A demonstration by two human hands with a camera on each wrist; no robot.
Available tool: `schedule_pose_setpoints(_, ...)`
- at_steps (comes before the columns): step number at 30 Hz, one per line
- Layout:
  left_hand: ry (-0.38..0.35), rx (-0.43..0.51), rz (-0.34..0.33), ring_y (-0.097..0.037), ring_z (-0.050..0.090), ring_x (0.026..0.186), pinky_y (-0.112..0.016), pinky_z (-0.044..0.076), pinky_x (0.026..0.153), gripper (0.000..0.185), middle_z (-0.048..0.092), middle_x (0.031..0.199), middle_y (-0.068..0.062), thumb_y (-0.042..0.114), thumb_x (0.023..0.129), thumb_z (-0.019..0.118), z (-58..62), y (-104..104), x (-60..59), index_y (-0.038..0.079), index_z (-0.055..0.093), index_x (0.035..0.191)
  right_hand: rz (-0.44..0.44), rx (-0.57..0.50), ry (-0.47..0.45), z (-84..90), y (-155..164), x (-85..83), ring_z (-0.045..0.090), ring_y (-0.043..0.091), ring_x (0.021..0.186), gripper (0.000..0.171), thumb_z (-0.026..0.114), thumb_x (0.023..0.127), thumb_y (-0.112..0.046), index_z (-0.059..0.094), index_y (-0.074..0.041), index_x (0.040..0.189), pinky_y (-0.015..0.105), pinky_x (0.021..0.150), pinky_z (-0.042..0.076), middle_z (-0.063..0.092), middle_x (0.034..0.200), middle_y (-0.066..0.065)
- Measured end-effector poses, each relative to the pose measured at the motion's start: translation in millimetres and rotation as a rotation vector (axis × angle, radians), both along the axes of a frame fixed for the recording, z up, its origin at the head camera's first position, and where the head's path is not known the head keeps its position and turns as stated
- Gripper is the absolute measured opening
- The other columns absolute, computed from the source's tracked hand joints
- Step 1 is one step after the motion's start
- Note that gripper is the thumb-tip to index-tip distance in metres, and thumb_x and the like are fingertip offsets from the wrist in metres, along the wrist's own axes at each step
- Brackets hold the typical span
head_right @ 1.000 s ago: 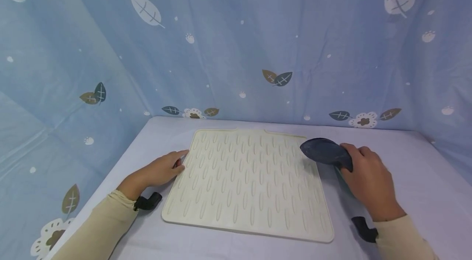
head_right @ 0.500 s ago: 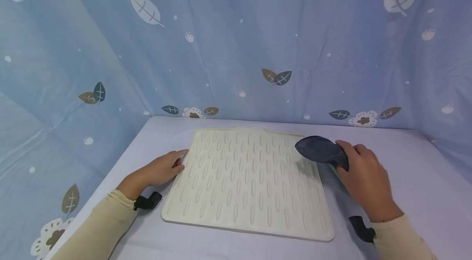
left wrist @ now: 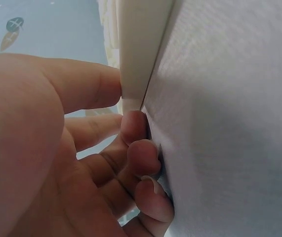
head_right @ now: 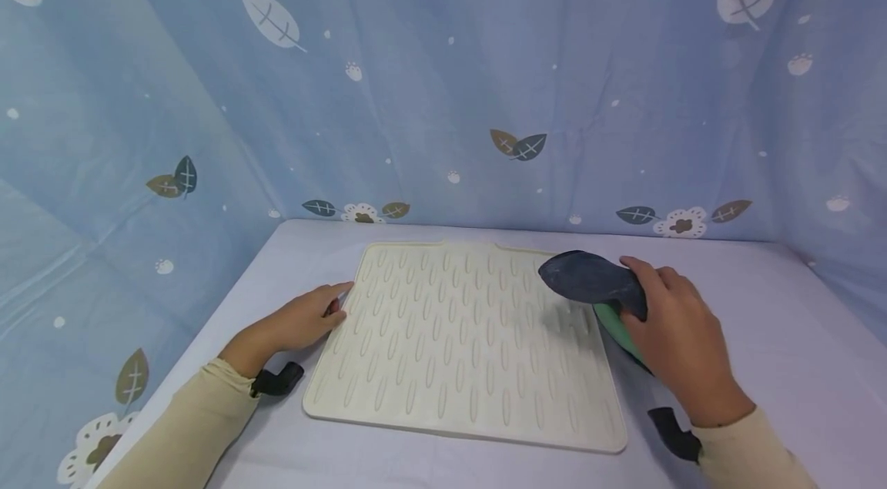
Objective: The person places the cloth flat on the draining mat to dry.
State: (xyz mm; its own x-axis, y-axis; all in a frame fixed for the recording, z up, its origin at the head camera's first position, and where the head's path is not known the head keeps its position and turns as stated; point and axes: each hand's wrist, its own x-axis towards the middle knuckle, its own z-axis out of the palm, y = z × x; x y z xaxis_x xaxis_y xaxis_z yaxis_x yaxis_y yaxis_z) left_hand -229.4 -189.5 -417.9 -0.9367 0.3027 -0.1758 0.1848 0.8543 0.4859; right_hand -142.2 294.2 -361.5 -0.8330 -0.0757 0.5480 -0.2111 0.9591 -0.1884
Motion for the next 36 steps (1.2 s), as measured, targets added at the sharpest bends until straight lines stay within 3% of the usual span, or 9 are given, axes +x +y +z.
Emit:
schedule_pose_setpoints(17, 0.007, -0.008, -0.001, -0.015, 0.049, 0.073, -0.029, 0.041, 0.067, 0.058, 0.051, 0.088, -0.004, 0.017, 0.103, 0.055, -0.4, -1, -0.6, 0.002, 0.033, 0.155, 0.063, 0.021, 0.073, 6.9, -29, 12.2, 0.061, 0.044, 0.088, 0.070, 0.083, 0.067, 0.004, 0.057, -0.001, 0.132, 0.066, 0.072, 0.050, 0.061, 0.103, 0.029)
schedule_pose_setpoints(36, 0.004, 0.016, -0.008, -0.015, 0.049, 0.076, -0.031, 0.042, 0.071, 0.059, 0.051, 0.090, -0.004, 0.016, 0.102, 0.055, -3.1, -3, -2.5, 0.001, 0.032, 0.155, 0.155, 0.030, 0.129, 6.1, -55, 11.0, 0.062, 0.041, 0.094, 0.072, 0.085, 0.065, 0.006, 0.059, -0.003, 0.131, 0.061, 0.072, 0.052, 0.063, 0.105, 0.024)
